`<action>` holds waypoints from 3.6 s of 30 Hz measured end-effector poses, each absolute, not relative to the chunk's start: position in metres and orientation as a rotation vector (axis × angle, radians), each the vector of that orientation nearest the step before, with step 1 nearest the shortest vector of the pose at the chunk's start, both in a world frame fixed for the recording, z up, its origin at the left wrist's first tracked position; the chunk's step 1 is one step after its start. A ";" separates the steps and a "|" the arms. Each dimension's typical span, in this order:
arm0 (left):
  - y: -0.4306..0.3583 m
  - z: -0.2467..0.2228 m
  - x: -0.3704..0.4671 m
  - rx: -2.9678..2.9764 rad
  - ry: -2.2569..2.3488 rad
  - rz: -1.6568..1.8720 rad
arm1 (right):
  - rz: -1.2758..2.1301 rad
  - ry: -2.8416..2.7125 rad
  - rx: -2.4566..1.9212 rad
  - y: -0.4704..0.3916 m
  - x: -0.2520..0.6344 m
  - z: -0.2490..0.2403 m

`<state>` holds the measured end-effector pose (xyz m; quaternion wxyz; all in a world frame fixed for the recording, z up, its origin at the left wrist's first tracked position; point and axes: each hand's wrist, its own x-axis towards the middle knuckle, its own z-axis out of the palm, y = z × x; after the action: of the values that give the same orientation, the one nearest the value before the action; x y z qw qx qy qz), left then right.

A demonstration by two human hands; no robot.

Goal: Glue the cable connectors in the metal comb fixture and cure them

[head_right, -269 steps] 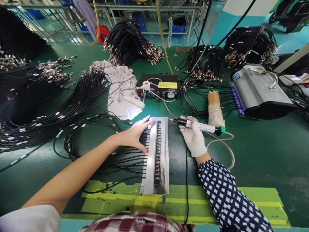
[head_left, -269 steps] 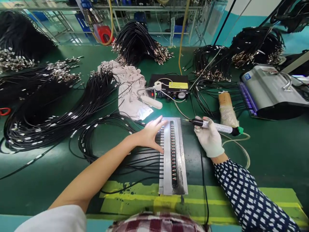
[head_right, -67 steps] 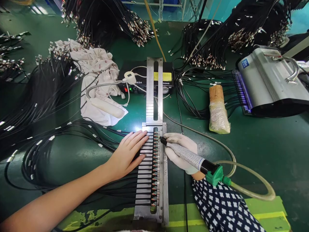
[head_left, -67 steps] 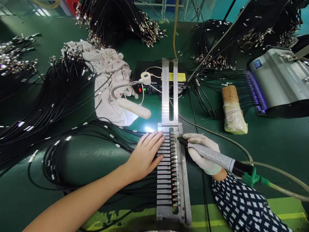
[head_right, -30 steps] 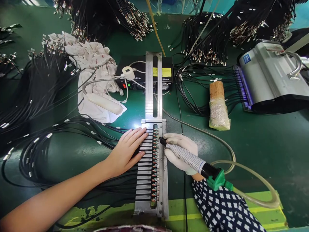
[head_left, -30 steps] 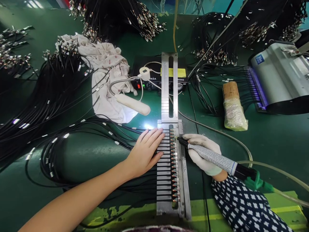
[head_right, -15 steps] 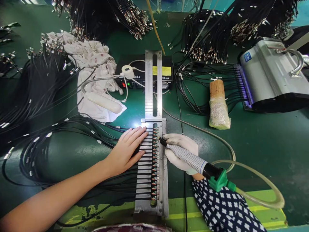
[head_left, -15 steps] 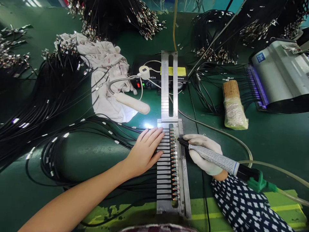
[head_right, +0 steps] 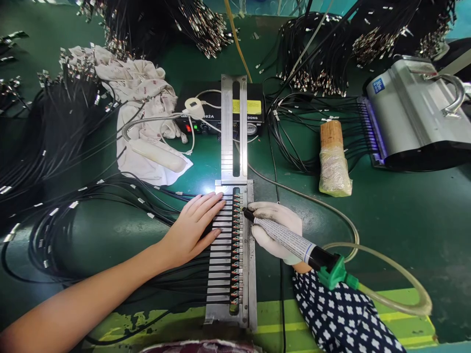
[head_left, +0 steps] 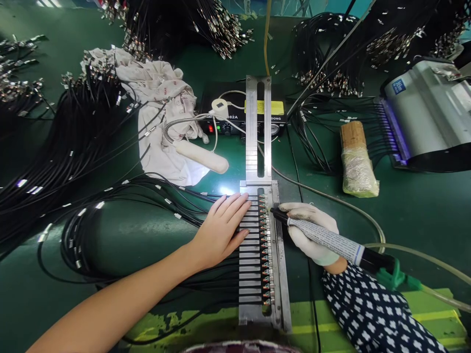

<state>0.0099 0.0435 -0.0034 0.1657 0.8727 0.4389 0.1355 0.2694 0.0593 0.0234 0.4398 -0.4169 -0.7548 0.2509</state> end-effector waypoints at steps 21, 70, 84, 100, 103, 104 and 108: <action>0.044 -0.004 0.010 2.476 1.233 0.413 | 0.605 -1.879 -0.986 0.047 0.276 0.023; 0.044 -0.002 0.010 2.475 1.235 0.388 | 0.593 -1.910 -1.025 0.049 0.273 0.025; 0.044 -0.001 0.010 2.456 1.233 0.408 | 0.607 -1.883 -1.060 0.050 0.270 0.027; 0.044 -0.002 0.010 2.474 1.232 0.390 | 0.552 -1.974 -0.994 0.041 0.275 0.024; 0.044 -0.002 0.010 2.474 1.233 0.381 | 0.562 -1.979 -1.007 0.041 0.275 0.026; 0.045 -0.002 0.010 2.473 1.232 0.381 | 0.563 -1.978 -1.006 0.041 0.275 0.026; 0.044 -0.002 0.010 2.470 1.228 0.393 | 0.571 -1.959 -1.013 0.041 0.275 0.027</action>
<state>0.0102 0.0445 -0.0018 0.1768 0.8725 0.4337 0.1388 0.2745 0.0409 0.0267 0.4182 -0.4040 -0.7810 0.2278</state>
